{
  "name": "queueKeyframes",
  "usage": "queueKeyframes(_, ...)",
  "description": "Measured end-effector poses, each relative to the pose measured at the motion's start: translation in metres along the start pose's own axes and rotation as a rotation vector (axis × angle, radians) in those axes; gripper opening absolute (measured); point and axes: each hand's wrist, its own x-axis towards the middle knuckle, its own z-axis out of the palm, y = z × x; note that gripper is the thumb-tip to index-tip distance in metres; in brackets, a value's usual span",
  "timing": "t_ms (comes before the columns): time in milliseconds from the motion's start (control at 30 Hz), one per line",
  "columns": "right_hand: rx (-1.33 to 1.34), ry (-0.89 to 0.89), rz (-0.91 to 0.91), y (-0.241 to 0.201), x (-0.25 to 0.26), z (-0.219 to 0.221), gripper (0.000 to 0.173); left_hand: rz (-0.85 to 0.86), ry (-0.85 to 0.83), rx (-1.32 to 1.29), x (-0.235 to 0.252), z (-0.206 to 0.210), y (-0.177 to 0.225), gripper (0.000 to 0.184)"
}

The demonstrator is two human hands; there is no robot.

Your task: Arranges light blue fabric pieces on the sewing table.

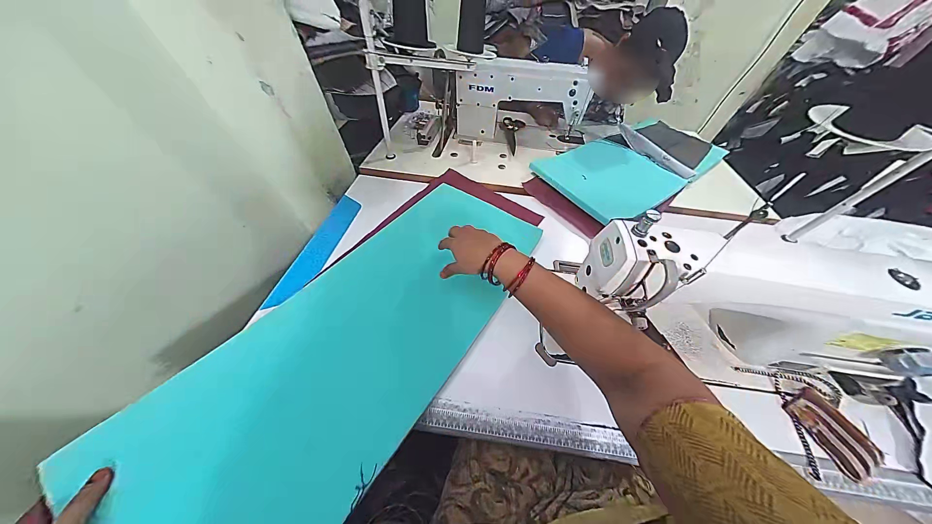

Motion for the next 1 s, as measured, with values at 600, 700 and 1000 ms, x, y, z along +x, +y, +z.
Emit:
queueKeyframes(600, 0.29, 0.457, -0.647, -0.029, -0.044, 0.112, 0.06, -0.096, -0.429, -0.53, -0.024, -0.007, -0.08, 0.027)
queueKeyframes(700, 0.158, 0.494, -0.921, -0.054, -0.054, 0.134, 0.05, -0.023, -0.416, -0.535, -0.019, -0.004, -0.083, 0.027)
queueKeyframes(1000, 0.074, 0.924, -0.844, -0.089, -0.067, 0.105, 0.016, 0.049, -0.48, -0.4, -0.017, -0.01, -0.07, 0.029)
